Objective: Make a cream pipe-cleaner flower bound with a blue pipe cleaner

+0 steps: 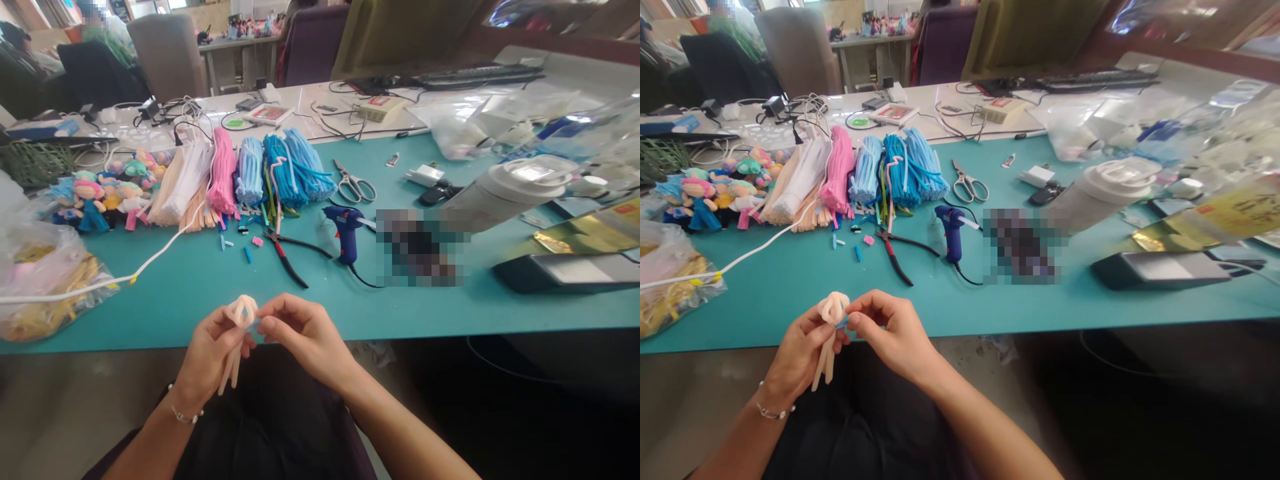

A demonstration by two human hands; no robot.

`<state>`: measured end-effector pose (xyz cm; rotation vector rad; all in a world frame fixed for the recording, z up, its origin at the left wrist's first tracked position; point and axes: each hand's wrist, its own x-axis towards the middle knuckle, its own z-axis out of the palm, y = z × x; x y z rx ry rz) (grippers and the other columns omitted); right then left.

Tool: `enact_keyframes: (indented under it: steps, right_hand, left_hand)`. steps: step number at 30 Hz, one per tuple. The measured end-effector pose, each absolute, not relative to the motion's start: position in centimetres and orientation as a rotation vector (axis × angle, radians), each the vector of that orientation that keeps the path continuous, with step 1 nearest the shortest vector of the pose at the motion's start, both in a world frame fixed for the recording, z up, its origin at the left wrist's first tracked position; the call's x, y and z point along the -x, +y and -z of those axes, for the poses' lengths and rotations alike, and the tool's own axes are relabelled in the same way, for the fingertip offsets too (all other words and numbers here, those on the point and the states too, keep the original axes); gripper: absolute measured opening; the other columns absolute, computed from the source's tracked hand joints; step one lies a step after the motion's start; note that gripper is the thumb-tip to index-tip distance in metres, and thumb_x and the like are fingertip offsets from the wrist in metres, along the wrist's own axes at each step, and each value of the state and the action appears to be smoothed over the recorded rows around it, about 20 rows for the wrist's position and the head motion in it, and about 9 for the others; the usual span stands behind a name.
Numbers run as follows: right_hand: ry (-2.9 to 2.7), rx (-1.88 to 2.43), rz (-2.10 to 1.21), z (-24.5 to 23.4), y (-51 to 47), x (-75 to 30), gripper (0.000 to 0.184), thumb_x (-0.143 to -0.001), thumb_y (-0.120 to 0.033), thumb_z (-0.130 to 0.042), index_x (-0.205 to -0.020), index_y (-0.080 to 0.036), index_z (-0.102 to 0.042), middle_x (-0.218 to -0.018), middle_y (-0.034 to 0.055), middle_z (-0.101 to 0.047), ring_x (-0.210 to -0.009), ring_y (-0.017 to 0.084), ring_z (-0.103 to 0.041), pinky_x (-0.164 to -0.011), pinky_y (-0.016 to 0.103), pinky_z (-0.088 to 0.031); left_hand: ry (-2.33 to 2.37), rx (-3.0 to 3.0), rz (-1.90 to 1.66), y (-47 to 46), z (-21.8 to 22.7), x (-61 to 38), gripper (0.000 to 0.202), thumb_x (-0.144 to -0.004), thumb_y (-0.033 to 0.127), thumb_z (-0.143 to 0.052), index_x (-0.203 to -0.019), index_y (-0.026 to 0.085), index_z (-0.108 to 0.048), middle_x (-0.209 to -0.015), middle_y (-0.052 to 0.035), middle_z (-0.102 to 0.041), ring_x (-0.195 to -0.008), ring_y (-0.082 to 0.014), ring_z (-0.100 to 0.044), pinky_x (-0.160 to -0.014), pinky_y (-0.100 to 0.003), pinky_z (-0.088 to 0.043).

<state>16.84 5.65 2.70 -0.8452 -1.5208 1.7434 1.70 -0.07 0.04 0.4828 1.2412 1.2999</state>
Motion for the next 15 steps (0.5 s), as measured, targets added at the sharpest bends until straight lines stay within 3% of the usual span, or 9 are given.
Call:
enact_keyframes:
  steps: [2,4,9,15]
  right_hand:
    - [-1.667,0.858,-1.519,-2.6,5.5,-16.9,0.008,-0.083,-0.022,-0.061,-0.077,-0.016,-0.062,-0.068,-0.0001,-0.063,-0.061,0.012,-0.059,-0.059,0.024,-0.047]
    - [-1.827,0.828,-1.240,-2.4,5.3,-16.8,0.008,-0.082,-0.015,-0.059,-0.075,-0.018,-0.062,-0.067,-0.0001,-0.062,-0.060,0.012,-0.057,-0.058,0.024,-0.046]
    - [-2.070,0.742,-0.641,-1.8,5.1,-16.5,0.012,-0.089,-0.019,-0.056,-0.083,-0.020,-0.067,-0.070,0.0026,-0.061,-0.064,0.015,-0.056,-0.058,0.026,-0.044]
    - [-2.152,0.677,-0.333,-1.8,5.2,-16.6,0.021,-0.093,-0.017,-0.051,-0.079,-0.019,-0.067,-0.070,0.0036,-0.063,-0.060,0.015,-0.049,-0.056,0.027,-0.040]
  left_hand:
    - [1.182,-0.398,-1.315,0.0,-0.2,-1.7,0.019,-0.063,0.024,-0.079,-0.075,0.015,-0.067,-0.050,0.0044,-0.058,-0.044,-0.0096,-0.054,-0.050,-0.023,-0.049]
    - [1.101,-0.354,-1.324,0.0,-0.3,-1.7,0.023,-0.062,0.026,-0.081,-0.077,0.015,-0.067,-0.054,0.0037,-0.060,-0.045,-0.0102,-0.056,-0.054,-0.027,-0.053]
    - [1.022,-0.307,-1.309,-0.5,-0.1,-2.0,0.029,-0.061,0.029,-0.084,-0.079,0.015,-0.067,-0.065,0.0013,-0.066,-0.051,-0.0119,-0.061,-0.057,-0.029,-0.054]
    - [1.015,-0.261,-1.318,-0.9,0.0,-1.9,0.029,-0.049,0.022,-0.090,-0.069,0.016,-0.069,-0.063,0.0011,-0.069,-0.056,-0.0144,-0.066,-0.057,-0.027,-0.056]
